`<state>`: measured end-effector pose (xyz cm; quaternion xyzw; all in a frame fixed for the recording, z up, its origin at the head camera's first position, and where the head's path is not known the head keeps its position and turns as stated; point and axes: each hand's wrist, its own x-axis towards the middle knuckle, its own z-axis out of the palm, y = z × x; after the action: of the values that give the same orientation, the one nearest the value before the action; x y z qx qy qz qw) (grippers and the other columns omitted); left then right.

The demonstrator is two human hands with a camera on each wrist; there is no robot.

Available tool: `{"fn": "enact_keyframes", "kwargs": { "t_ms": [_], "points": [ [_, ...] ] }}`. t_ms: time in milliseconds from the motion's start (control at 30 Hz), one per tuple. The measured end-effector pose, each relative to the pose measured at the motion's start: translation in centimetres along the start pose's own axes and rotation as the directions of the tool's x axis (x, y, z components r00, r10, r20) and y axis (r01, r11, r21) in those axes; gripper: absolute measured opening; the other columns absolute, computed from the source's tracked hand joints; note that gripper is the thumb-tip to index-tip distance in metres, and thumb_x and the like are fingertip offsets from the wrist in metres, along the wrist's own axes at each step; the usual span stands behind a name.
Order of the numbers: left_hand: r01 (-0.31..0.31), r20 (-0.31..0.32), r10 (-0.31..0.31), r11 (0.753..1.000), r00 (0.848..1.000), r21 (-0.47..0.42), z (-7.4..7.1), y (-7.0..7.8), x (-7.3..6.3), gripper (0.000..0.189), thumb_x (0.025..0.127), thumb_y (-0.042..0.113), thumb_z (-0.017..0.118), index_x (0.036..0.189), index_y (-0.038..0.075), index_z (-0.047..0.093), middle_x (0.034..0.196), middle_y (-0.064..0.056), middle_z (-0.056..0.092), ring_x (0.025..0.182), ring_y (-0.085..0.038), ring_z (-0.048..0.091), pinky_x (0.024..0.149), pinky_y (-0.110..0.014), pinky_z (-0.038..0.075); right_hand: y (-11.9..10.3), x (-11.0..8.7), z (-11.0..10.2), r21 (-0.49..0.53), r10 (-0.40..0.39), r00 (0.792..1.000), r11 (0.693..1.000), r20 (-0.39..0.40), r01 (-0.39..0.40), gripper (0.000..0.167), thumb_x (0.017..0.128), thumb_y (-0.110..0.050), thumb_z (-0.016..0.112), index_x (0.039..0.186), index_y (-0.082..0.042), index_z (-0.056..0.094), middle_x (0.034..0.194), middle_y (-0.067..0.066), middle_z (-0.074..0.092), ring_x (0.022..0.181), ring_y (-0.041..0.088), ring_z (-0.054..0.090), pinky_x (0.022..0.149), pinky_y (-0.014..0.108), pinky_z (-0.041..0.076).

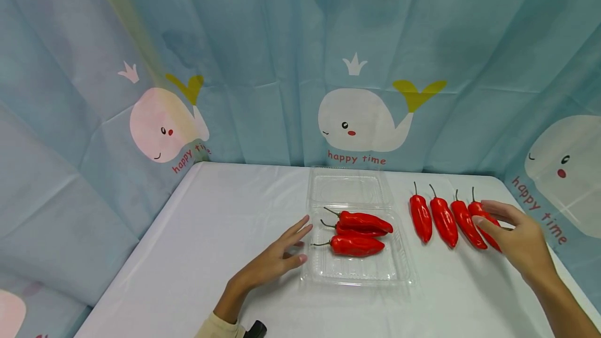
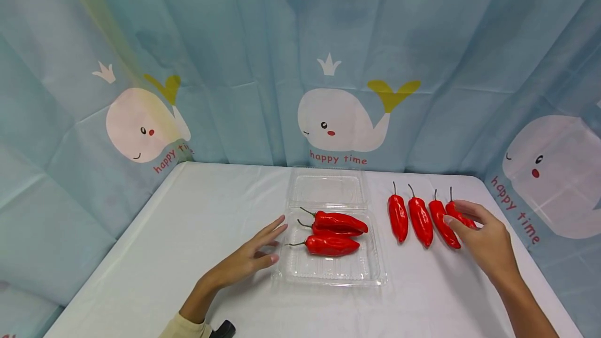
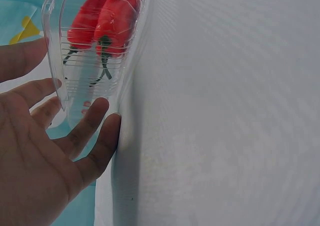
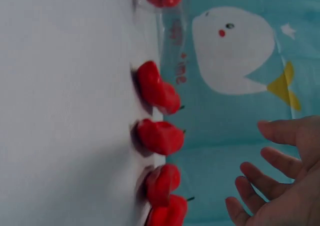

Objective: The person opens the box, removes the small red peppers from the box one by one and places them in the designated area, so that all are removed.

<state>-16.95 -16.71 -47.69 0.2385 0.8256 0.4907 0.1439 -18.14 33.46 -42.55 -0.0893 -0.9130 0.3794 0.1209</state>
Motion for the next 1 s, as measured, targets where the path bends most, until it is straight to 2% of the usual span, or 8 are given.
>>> {"fn": "enact_keyframes", "kwargs": {
  "t_ms": [133, 300, 433, 600, 700, 800, 833, 1000],
  "points": [
    [-0.003, -0.002, 0.003, 1.0, 1.0, -0.002, 0.0, 0.0, 0.0, 0.069, 0.108, 0.022, 0.059, 0.169, 0.018, 0.029, 0.18, 0.003, 0.008, 0.143, -0.033, 0.052, 0.109, -0.046, 0.051, -1.1, -0.6, 0.6, 0.011, -0.047, 0.999, 0.999, 0.024, 0.047, 0.068, 0.104, -0.036, 0.068, 0.158, -0.001, 0.046, 0.154, 0.033, 0.049, 0.132, 0.056, 0.048, 0.064, 0.01, 0.054],
    [-0.004, -0.003, 0.004, 1.0, 1.0, -0.001, 0.0, -0.1, 0.0, 0.068, 0.108, 0.022, 0.059, 0.169, 0.019, 0.029, 0.18, 0.005, 0.008, 0.142, -0.032, 0.052, 0.109, -0.046, 0.051, -2.5, -1.3, 1.5, 0.045, -0.117, 0.992, 0.992, 0.038, 0.115, 0.066, 0.103, -0.035, 0.07, 0.157, -0.003, 0.049, 0.15, 0.03, 0.055, 0.129, 0.051, 0.054, 0.068, 0.006, 0.05],
    [-0.005, -0.003, 0.005, 1.0, 1.0, 0.002, 0.0, -0.1, 0.1, 0.068, 0.108, 0.022, 0.059, 0.169, 0.019, 0.029, 0.18, 0.005, 0.008, 0.142, -0.032, 0.053, 0.108, -0.045, 0.051, -3.6, -1.8, 2.0, 0.083, -0.144, 0.987, 0.987, 0.065, 0.138, 0.064, 0.103, -0.036, 0.07, 0.156, -0.006, 0.051, 0.149, 0.026, 0.057, 0.124, 0.042, 0.059, 0.072, 0.009, 0.054],
    [0.002, -0.007, -0.002, 1.0, 1.0, 0.002, 0.0, 0.0, 0.0, 0.069, 0.108, 0.023, 0.06, 0.169, 0.019, 0.029, 0.179, 0.008, 0.009, 0.142, -0.031, 0.053, 0.108, -0.046, 0.051, -5.1, -2.3, 2.5, 0.123, -0.18, 0.979, 0.978, 0.095, 0.168, 0.062, 0.103, -0.034, 0.071, 0.155, -0.005, 0.052, 0.148, 0.024, 0.057, 0.125, 0.039, 0.059, 0.074, 0.009, 0.053],
    [-0.002, -0.006, 0.002, 1.0, 1.0, 0.001, 0.0, 0.1, 0.0, 0.068, 0.108, 0.023, 0.06, 0.169, 0.019, 0.03, 0.179, 0.008, 0.01, 0.142, -0.033, 0.053, 0.109, -0.047, 0.051, -6.0, -2.6, 2.7, 0.156, -0.211, 0.972, 0.969, 0.104, 0.194, 0.061, 0.102, -0.033, 0.072, 0.153, -0.006, 0.053, 0.145, 0.022, 0.058, 0.122, 0.015, 0.061, 0.076, 0.009, 0.054],
    [-0.012, -0.002, 0.012, 1.0, 1.0, 0.0, 0.0, 0.2, 0.0, 0.067, 0.108, 0.023, 0.059, 0.169, 0.018, 0.03, 0.179, 0.005, 0.011, 0.142, -0.035, 0.053, 0.108, -0.047, 0.051, -6.5, -2.8, 2.8, 0.18, -0.245, 0.965, 0.958, 0.099, 0.224, 0.061, 0.1, -0.031, 0.076, 0.152, -0.007, 0.055, 0.143, 0.019, 0.061, 0.111, -0.01, 0.056, 0.076, 0.011, 0.055],
    [-0.016, -0.001, 0.016, 1.0, 1.0, 0.0, 0.0, 0.2, 0.0, 0.067, 0.109, 0.023, 0.059, 0.169, 0.018, 0.031, 0.179, 0.003, 0.011, 0.142, -0.035, 0.053, 0.108, -0.047, 0.051, -6.7, -2.9, 2.9, 0.193, -0.253, 0.962, 0.954, 0.103, 0.23, 0.062, 0.099, -0.03, 0.077, 0.152, -0.007, 0.055, 0.143, 0.019, 0.061, 0.109, -0.015, 0.055, 0.076, 0.012, 0.056],
    [-0.026, 0.001, 0.026, 1.0, 1.0, 0.0, 0.0, 0.2, 0.0, 0.067, 0.109, 0.023, 0.059, 0.169, 0.017, 0.031, 0.179, 0.001, 0.011, 0.141, -0.036, 0.053, 0.107, -0.044, 0.052, -7.5, -3.1, 3.4, 0.232, -0.263, 0.952, 0.947, 0.158, 0.223, 0.066, 0.098, -0.03, 0.078, 0.155, -0.009, 0.052, 0.144, 0.018, 0.062, 0.108, -0.015, 0.057, 0.074, 0.021, 0.06]
  ]
}}
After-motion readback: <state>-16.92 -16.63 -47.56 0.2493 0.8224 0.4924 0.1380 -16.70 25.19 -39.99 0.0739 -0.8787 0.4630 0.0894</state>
